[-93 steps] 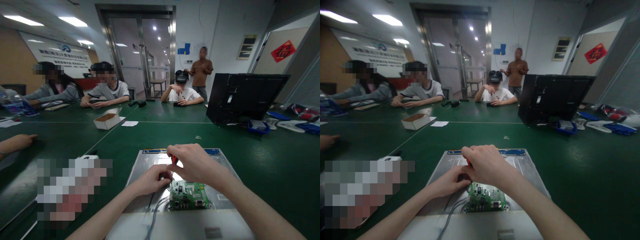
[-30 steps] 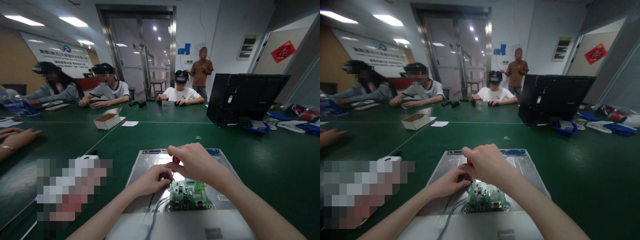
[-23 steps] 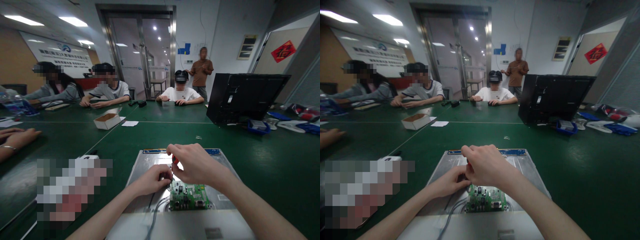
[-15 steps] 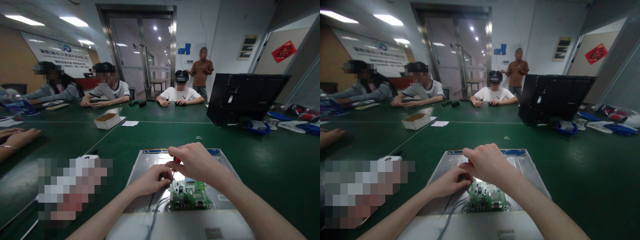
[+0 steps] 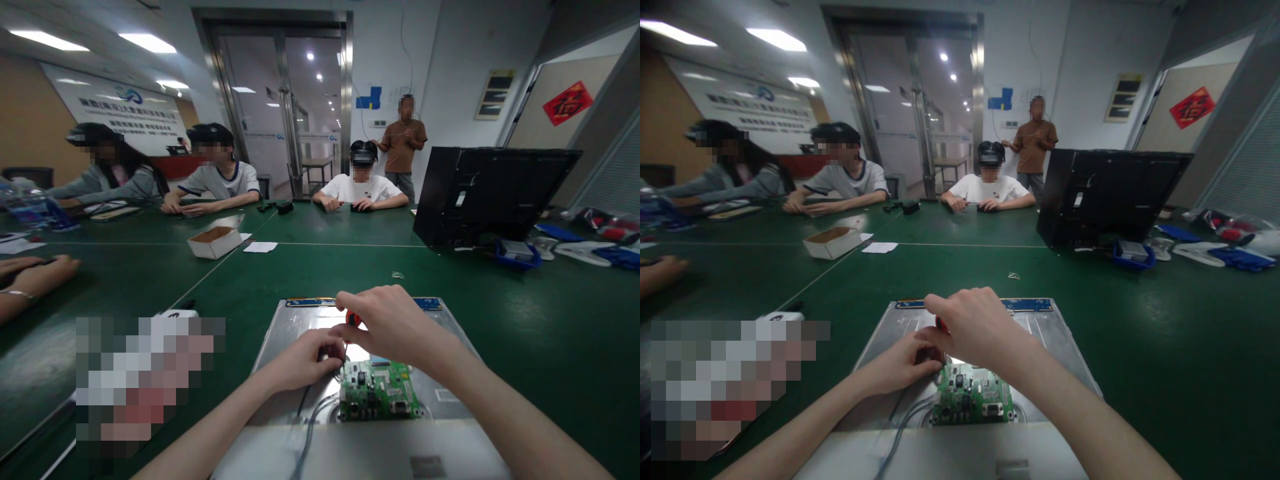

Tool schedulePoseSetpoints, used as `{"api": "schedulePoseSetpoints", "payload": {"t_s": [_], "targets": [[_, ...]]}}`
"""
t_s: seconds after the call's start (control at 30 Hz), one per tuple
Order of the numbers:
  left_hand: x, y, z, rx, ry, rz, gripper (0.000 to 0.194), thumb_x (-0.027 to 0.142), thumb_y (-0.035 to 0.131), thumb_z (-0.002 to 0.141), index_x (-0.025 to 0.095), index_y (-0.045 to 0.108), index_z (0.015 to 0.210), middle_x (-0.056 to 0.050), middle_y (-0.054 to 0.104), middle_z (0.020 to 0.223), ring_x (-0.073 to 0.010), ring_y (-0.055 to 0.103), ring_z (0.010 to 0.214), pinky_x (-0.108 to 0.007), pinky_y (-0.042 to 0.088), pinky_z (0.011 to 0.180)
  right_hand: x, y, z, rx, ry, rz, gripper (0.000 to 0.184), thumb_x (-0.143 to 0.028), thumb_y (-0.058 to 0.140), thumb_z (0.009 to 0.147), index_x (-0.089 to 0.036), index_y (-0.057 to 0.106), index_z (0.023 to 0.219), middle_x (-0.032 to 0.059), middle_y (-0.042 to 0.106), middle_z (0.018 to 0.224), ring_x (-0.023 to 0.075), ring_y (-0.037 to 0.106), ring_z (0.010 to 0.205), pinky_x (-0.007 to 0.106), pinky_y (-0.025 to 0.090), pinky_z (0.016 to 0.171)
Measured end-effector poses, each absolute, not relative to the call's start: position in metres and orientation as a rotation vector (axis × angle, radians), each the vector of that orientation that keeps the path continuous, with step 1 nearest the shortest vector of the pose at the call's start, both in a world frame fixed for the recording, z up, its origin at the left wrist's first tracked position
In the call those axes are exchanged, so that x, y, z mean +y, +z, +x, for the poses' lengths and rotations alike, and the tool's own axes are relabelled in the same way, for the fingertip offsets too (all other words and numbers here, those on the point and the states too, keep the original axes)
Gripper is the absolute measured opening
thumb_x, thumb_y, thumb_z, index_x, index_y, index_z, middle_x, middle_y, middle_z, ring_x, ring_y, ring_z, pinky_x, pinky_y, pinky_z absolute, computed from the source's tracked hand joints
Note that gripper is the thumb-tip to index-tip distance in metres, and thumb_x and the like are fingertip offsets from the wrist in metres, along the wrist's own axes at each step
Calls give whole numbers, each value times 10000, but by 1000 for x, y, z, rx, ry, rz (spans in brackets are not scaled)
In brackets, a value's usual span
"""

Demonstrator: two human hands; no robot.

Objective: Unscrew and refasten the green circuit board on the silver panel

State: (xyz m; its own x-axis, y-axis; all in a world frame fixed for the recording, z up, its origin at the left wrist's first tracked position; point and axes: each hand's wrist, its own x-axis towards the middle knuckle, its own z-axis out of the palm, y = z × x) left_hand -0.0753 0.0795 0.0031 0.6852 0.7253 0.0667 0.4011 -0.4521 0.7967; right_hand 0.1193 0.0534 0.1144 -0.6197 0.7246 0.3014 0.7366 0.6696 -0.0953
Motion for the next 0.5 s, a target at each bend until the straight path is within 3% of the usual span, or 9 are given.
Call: {"api": "schedulePoseSetpoints", "payload": {"t_s": [0.13, 0.27, 0.5], "targets": [[81, 0, -76, 880, 501, 2099, 100, 111, 573, 769, 157, 622, 844, -4, 639, 797, -162, 570, 725, -265, 441, 680, 52, 114, 118, -2571, -9, -1178, 96, -283, 542, 873, -200, 547, 921, 2, 688, 734, 125, 555, 578, 252, 190, 502], [83, -3, -77, 879, 509, 2101, 75, 112, 580, 756, 155, 608, 810, 6, 610, 748, -158, 544, 694, -254, 429, 642, 48, 116, 119, -2564, 70, -1107, 187, -220, 556, 782, -183, 519, 961, 18, 690, 817, 129, 564, 617, 250, 211, 507], [80, 3, -75, 882, 531, 2074, 139, 82, 565, 748, 165, 616, 846, 4, 648, 796, -164, 583, 726, -262, 454, 679, 51, 115, 120, -2567, 1, -1121, 174, -379, 554, 888, -207, 544, 910, -3, 702, 766, 130, 570, 604, 253, 206, 503]]}}
